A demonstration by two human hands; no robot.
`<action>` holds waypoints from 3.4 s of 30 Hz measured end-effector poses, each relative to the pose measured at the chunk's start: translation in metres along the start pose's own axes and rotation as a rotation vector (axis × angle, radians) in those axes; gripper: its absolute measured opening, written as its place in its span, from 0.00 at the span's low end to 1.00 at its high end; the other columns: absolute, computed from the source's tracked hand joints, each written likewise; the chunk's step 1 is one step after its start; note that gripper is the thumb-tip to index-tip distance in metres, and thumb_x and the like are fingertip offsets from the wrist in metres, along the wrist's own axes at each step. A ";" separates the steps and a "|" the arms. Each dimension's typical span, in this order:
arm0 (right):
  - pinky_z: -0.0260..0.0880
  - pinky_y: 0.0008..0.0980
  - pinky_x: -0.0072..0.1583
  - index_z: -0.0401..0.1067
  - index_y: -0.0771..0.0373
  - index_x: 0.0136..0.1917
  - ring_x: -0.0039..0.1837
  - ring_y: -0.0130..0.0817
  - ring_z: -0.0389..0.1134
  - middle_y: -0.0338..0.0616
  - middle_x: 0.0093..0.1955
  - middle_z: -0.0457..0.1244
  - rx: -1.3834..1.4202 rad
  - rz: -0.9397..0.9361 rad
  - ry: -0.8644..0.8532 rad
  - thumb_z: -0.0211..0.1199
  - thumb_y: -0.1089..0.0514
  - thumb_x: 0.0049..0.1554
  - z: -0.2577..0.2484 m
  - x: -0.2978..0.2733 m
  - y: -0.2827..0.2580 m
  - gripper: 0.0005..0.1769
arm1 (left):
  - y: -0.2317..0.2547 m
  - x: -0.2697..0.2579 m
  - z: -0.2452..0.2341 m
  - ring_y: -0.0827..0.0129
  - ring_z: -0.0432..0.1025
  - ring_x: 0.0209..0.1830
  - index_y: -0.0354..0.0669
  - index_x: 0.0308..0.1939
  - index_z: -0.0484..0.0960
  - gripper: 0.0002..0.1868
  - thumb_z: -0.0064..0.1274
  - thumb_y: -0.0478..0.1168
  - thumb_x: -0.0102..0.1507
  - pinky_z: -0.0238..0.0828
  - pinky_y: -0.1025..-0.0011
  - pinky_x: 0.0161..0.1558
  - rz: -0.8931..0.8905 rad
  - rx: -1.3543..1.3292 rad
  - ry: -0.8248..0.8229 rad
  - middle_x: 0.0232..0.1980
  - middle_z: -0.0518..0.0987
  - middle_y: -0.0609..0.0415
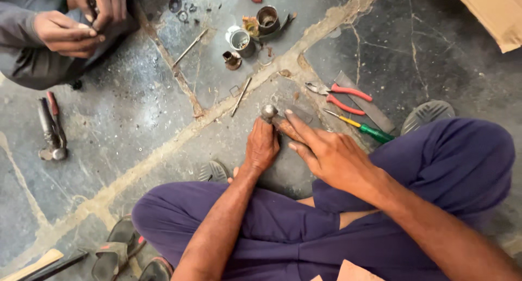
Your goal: The person sits on the floor and uses a hammer and metal rod to shape a cylindrical metal part. They also use pliers and a screwdriver to manipulate smaller components and assemble parts together.
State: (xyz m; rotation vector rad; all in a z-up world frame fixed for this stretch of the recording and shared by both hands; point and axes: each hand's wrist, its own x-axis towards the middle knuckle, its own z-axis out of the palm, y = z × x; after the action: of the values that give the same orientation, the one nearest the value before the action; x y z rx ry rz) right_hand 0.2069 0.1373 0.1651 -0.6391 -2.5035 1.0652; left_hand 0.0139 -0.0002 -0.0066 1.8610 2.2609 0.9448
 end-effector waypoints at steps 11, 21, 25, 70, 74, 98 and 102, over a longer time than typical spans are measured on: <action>0.74 0.42 0.48 0.56 0.63 0.79 0.50 0.49 0.75 0.53 0.55 0.72 0.194 -0.042 0.111 0.64 0.57 0.61 0.012 -0.014 0.017 0.37 | 0.002 0.004 -0.002 0.37 0.69 0.46 0.32 0.55 0.71 0.19 0.50 0.27 0.60 0.68 0.49 0.46 0.013 0.012 0.020 0.47 0.72 0.35; 0.72 0.42 0.49 0.57 0.64 0.80 0.48 0.52 0.75 0.63 0.48 0.69 0.318 0.319 0.247 0.59 0.55 0.65 0.024 -0.031 0.063 0.33 | 0.011 0.001 -0.007 0.44 0.73 0.46 0.38 0.50 0.74 0.07 0.49 0.28 0.68 0.71 0.57 0.48 -0.153 -0.150 -0.058 0.47 0.75 0.41; 0.72 0.39 0.49 0.57 0.68 0.79 0.51 0.50 0.76 0.66 0.53 0.69 0.351 0.199 0.347 0.59 0.57 0.67 0.015 -0.032 0.075 0.31 | 0.013 0.004 -0.007 0.45 0.72 0.46 0.36 0.49 0.74 0.07 0.48 0.27 0.68 0.71 0.57 0.48 -0.159 -0.138 -0.058 0.48 0.75 0.40; 0.74 0.44 0.58 0.54 0.66 0.78 0.60 0.57 0.74 0.68 0.64 0.65 0.235 -0.204 0.374 0.64 0.60 0.63 -0.025 -0.039 0.007 0.35 | 0.007 -0.008 0.005 0.41 0.69 0.44 0.38 0.46 0.72 0.08 0.54 0.29 0.65 0.67 0.51 0.45 -0.129 -0.052 0.033 0.43 0.72 0.40; 0.73 0.42 0.52 0.56 0.63 0.79 0.53 0.56 0.74 0.63 0.57 0.68 0.094 -0.059 0.105 0.65 0.58 0.61 -0.008 -0.006 -0.004 0.37 | 0.004 -0.002 0.009 0.38 0.69 0.45 0.35 0.49 0.70 0.12 0.52 0.28 0.63 0.68 0.49 0.47 -0.078 -0.003 0.077 0.44 0.72 0.38; 0.74 0.45 0.54 0.57 0.59 0.81 0.56 0.57 0.73 0.63 0.60 0.67 0.162 -0.019 0.195 0.61 0.53 0.65 0.009 -0.014 0.015 0.34 | 0.010 0.001 0.003 0.39 0.69 0.45 0.36 0.49 0.71 0.11 0.51 0.26 0.63 0.68 0.50 0.47 -0.107 -0.069 0.036 0.43 0.73 0.39; 0.72 0.47 0.46 0.61 0.60 0.78 0.47 0.56 0.74 0.58 0.51 0.71 0.222 0.126 -0.044 0.65 0.53 0.59 0.026 -0.015 0.030 0.37 | 0.017 0.001 0.003 0.40 0.71 0.46 0.36 0.51 0.73 0.13 0.50 0.27 0.62 0.69 0.52 0.47 -0.087 -0.056 0.034 0.47 0.74 0.37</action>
State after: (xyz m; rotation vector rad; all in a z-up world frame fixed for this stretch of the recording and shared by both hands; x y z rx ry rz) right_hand 0.2147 0.1324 0.1240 -0.7219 -2.3605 1.3924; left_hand 0.0291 0.0037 -0.0005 1.7216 2.2885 1.0230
